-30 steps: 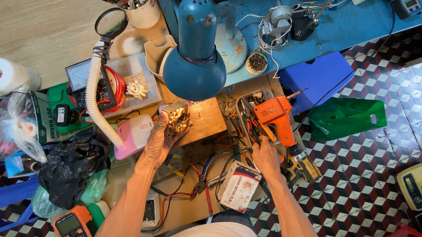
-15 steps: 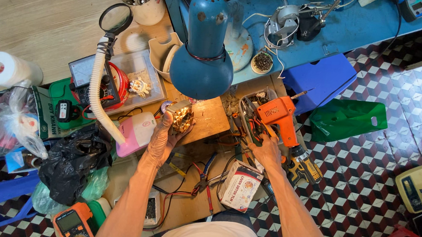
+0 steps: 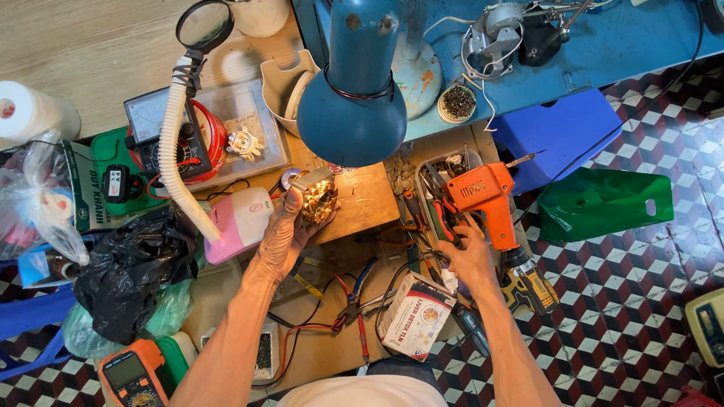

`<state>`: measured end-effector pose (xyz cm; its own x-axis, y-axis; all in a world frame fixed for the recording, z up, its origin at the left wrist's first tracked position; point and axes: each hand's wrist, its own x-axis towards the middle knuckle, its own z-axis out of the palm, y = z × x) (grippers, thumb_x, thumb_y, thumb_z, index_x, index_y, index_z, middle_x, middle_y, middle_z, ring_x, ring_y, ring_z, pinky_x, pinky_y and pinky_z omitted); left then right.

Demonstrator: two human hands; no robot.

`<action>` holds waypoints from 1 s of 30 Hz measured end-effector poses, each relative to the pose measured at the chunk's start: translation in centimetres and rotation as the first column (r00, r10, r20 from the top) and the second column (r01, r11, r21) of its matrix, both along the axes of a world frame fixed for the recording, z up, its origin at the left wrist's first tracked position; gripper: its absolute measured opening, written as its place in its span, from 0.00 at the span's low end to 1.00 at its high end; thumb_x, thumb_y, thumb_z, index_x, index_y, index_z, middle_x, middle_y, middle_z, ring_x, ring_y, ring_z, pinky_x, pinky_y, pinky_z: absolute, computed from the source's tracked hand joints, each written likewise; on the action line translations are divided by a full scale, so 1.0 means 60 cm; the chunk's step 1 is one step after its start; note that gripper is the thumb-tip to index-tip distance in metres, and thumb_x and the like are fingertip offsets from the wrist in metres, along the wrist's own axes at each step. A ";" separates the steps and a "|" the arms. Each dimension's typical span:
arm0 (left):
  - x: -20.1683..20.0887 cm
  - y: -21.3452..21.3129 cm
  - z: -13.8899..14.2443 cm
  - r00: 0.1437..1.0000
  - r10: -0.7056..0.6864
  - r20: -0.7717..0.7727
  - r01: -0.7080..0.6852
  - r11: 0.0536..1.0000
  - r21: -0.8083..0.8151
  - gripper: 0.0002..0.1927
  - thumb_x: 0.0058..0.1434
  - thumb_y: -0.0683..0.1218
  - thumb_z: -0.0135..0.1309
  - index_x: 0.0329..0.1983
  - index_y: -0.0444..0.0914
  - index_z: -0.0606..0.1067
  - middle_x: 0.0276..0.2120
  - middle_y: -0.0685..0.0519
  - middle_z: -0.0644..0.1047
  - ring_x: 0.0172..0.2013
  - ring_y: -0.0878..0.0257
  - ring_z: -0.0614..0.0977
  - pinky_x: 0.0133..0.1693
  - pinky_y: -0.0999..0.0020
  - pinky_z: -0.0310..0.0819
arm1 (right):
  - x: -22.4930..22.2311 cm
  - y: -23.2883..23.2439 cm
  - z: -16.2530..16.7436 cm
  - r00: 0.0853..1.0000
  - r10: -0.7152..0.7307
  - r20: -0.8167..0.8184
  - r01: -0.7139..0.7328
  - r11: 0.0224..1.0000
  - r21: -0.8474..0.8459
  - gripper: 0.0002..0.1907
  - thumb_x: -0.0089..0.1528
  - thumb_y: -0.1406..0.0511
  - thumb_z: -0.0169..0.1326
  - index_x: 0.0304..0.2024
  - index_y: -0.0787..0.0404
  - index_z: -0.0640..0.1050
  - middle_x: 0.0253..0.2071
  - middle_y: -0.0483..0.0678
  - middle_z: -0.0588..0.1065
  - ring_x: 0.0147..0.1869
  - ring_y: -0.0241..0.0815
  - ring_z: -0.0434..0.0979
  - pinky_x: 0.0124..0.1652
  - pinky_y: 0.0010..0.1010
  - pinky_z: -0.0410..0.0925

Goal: The person uses a soldering iron to heat and solder a copper-wound electrical component on a wooden block. They then use a screwdriver and pliers to adjust and trim wires on the component. The person also handles a small circuit board and a multimeter on the workbench.

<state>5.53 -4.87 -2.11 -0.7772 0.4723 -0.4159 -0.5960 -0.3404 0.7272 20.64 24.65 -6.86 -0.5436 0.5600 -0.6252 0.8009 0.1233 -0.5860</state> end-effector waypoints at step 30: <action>-0.011 0.017 0.029 0.933 -0.059 -0.355 -0.047 0.958 -0.282 0.46 0.49 0.65 0.68 0.65 0.36 0.70 0.53 0.51 0.79 0.53 0.64 0.80 0.57 0.68 0.74 | 0.022 -0.117 0.176 0.770 -0.363 -0.525 -0.085 0.758 -0.647 0.35 0.68 0.60 0.56 0.73 0.69 0.64 0.33 0.51 0.69 0.25 0.30 0.64 0.24 0.22 0.62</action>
